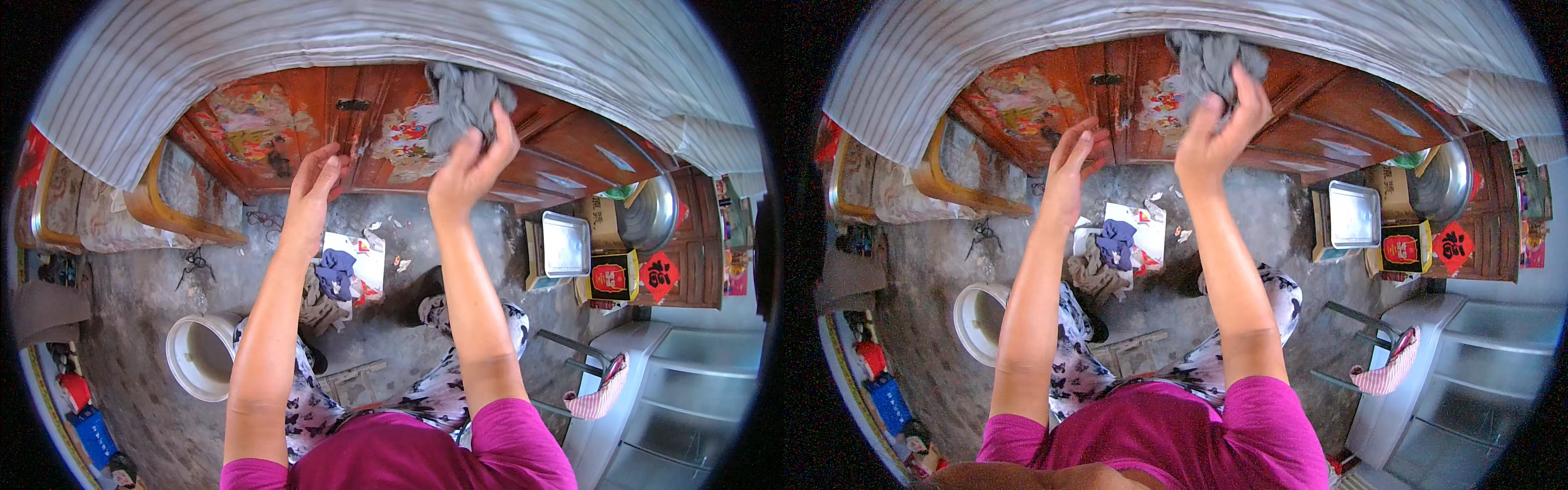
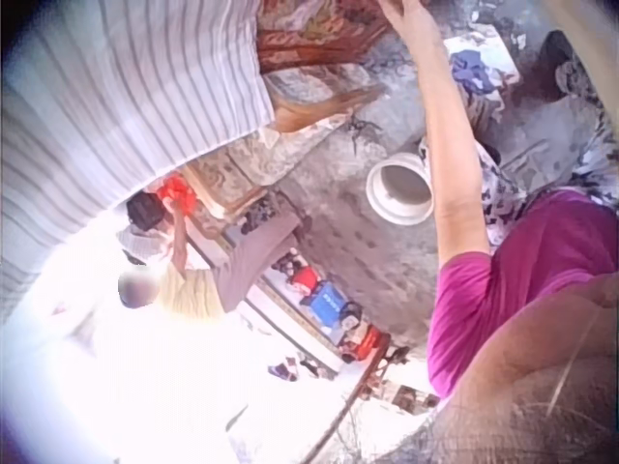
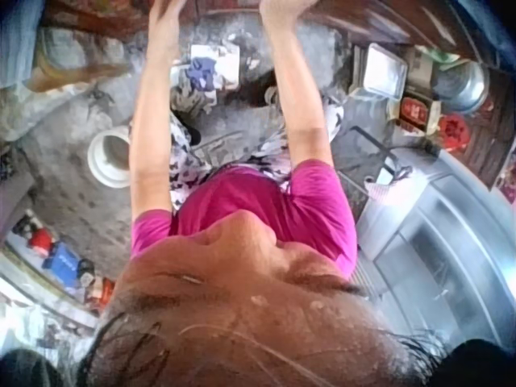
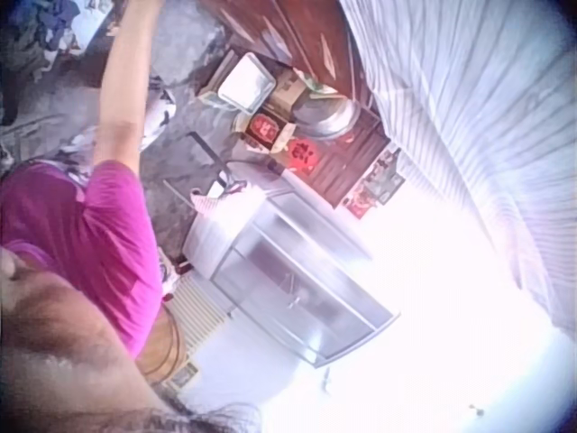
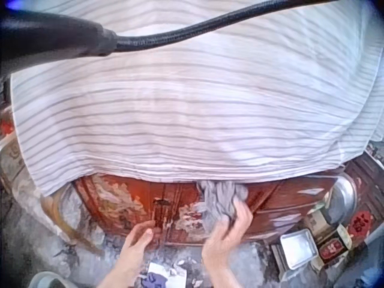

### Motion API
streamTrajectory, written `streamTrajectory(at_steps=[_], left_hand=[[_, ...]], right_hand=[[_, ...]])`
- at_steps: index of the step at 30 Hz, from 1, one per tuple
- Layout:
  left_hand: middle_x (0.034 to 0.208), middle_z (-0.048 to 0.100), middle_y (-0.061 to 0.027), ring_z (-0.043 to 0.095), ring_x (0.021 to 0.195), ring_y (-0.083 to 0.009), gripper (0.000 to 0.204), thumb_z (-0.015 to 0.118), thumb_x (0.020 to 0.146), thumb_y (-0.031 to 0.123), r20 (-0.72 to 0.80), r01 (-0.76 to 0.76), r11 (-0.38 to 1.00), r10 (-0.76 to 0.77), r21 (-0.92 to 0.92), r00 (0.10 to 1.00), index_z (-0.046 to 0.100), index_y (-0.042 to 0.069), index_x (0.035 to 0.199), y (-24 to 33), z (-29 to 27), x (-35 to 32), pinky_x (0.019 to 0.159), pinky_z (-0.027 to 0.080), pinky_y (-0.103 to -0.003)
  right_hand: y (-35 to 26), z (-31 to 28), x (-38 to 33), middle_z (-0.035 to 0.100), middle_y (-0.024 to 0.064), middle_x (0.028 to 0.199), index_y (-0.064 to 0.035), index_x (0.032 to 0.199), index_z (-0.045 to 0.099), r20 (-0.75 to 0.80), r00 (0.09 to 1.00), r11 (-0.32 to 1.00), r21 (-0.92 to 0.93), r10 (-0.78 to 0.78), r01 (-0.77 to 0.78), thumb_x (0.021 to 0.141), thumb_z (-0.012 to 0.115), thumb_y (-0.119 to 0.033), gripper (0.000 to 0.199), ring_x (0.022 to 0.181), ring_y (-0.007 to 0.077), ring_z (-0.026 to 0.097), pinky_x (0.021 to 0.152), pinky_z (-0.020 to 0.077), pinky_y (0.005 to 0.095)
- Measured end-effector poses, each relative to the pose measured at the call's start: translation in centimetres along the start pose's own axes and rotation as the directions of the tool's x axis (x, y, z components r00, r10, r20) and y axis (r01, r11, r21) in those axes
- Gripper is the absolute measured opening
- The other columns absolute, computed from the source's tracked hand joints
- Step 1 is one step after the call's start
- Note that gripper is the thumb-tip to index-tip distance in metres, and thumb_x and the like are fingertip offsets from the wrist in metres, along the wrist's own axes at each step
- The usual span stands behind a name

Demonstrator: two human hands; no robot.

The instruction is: The person wipes the surface of a wooden cabinet with a cloth, repeatedly scrubbing and peeling off old paper or paint residue. They occasionally dip the cloth into a bucket of water to re-wet it.

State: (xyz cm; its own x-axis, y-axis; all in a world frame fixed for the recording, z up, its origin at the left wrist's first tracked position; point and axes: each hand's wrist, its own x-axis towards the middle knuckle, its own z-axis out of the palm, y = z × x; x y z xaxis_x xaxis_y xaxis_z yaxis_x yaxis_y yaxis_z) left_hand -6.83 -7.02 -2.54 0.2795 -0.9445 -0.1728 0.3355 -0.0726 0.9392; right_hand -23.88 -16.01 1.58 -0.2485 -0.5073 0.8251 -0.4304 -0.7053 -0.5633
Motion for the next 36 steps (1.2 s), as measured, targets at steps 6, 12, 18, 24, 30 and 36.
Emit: streamTrajectory(at_steps=[6,12,18,24,30,36], left_hand=[[0.129,0.065,-0.008,0.06,0.115,-0.0155,0.049,0.06,0.102,0.042,-0.036,0.042,0.999,-0.041,0.006,0.999,0.058,0.008,0.138,-0.5,-0.4,0.4,0.098,0.045,-0.035],[0.137,0.061,-0.0049,0.054,0.124,-0.019,0.056,0.063,0.097,0.052,0.02,0.174,0.978,-0.178,0.118,0.984,0.057,0.016,0.139,-1.1,-0.9,0.5,0.103,0.039,-0.046],[0.132,0.06,-0.0082,0.056,0.122,-0.0261,0.064,0.07,0.092,0.052,-0.052,0.432,0.9,-0.429,0.055,0.902,0.052,0.015,0.141,-2.2,0.5,-0.1,0.101,0.043,-0.048],[0.108,0.069,-0.0021,0.069,0.096,-0.018,0.046,0.079,0.089,0.028,0.177,0.304,0.899,-0.259,-0.317,0.95,0.058,0.015,0.128,-1.0,-0.5,-0.6,0.074,0.059,-0.04],[0.109,0.069,-0.0059,0.07,0.098,-0.0213,0.037,0.072,0.092,0.014,0.013,0.188,0.858,-0.207,-0.478,0.978,0.058,0.01,0.126,-1.7,-1.2,0.0,0.083,0.059,-0.042],[0.108,0.069,-0.0046,0.07,0.098,-0.02,0.039,0.074,0.089,0.012,-0.007,0.201,0.842,-0.236,-0.501,0.972,0.059,0.01,0.124,-0.7,-1.4,0.0,0.084,0.058,-0.042]], right_hand=[[5.4,2.4,-1.6,0.05,0.0149,0.12,-0.0159,0.115,0.064,0.196,0.938,0.89,-0.308,-0.287,0.336,0.07,0.081,-0.012,0.049,0.116,0.0371,0.045,0.101,0.0357,0.0478],[9.2,-1.8,-15.4,0.054,0.0145,0.11,-0.0164,0.117,0.064,0.517,0.792,0.873,-0.486,0.325,-0.041,0.07,0.078,-0.007,0.05,0.107,0.0369,0.053,0.096,0.0448,0.046],[2.8,-3.3,-13.4,0.057,0.0196,0.128,-0.0032,0.136,0.056,0.651,0.675,0.851,0.085,0.346,-0.519,0.082,0.074,-0.019,0.059,0.121,0.0311,0.055,0.105,0.0429,0.0377],[0.3,-3.0,-2.5,0.065,0.0144,0.116,-0.0074,0.132,0.063,0.734,0.57,0.921,0.208,-0.369,0.328,0.084,0.071,-0.046,0.062,0.106,0.0345,0.062,0.092,0.0513,0.0442],[3.1,-0.3,1.9,0.062,0.0093,0.103,-0.0105,0.105,0.062,0.418,0.889,0.938,-0.192,-0.188,0.289,0.077,0.083,-0.026,0.039,0.091,0.0283,0.061,0.078,0.0504,0.043],[3.3,2.2,-0.1,0.057,0.0092,0.091,-0.0103,0.096,0.054,0.281,0.948,0.872,-0.414,-0.152,0.262,0.072,0.085,-0.021,0.041,0.087,0.0314,0.056,0.078,0.0453,0.0459]])
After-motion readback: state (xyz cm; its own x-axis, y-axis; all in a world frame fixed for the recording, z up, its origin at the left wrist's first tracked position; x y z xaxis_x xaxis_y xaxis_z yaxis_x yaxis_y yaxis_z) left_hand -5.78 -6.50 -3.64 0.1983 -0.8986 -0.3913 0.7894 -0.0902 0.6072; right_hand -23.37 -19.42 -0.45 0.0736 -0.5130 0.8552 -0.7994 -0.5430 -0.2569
